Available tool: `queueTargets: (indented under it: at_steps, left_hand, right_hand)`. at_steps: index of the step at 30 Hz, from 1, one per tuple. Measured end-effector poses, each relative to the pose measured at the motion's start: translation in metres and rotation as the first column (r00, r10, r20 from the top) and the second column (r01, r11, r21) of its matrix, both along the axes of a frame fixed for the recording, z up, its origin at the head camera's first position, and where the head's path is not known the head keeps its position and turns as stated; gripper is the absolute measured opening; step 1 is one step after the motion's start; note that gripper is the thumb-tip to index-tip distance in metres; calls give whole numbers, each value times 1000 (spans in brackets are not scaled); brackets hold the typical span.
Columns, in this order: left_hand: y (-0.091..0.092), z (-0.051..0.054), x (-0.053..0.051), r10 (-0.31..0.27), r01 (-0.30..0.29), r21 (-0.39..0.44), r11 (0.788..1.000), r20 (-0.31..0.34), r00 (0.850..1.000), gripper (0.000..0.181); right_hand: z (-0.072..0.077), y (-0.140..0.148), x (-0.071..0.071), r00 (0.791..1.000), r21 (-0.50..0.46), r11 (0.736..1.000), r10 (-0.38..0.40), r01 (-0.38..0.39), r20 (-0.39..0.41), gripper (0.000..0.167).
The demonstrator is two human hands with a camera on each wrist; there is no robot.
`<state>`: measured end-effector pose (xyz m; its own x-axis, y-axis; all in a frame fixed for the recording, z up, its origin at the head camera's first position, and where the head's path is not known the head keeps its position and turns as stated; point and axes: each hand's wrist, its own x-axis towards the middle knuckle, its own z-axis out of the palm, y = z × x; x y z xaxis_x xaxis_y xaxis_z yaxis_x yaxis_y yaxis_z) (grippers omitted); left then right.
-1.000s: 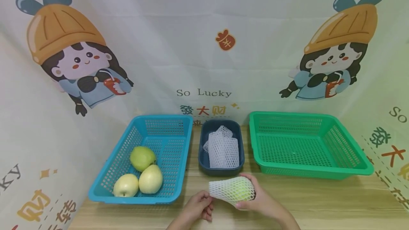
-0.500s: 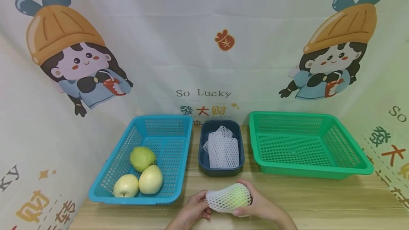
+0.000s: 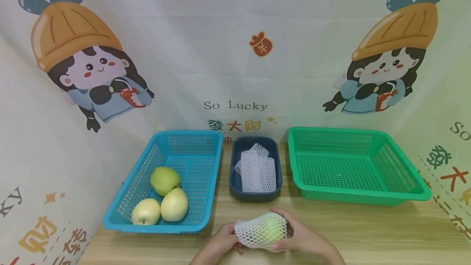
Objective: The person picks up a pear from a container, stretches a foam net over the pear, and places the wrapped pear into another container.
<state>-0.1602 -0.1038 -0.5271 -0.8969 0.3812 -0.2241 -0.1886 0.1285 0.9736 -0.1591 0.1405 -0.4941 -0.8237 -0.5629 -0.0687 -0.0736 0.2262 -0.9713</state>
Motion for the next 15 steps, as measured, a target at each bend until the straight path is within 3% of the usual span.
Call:
queueTargets:
  at_steps: [6,15]
  left_hand:
    - [-1,2,0,-14,13,23,1000,42,999,30]
    - [-3,3,-2,-20,17,67,998,51,998,24]
  right_hand:
    - [-1,6,-2,1000,-91,996,26,-25,10,85]
    - [-4,13,-6,998,-152,987,57,-53,21,77]
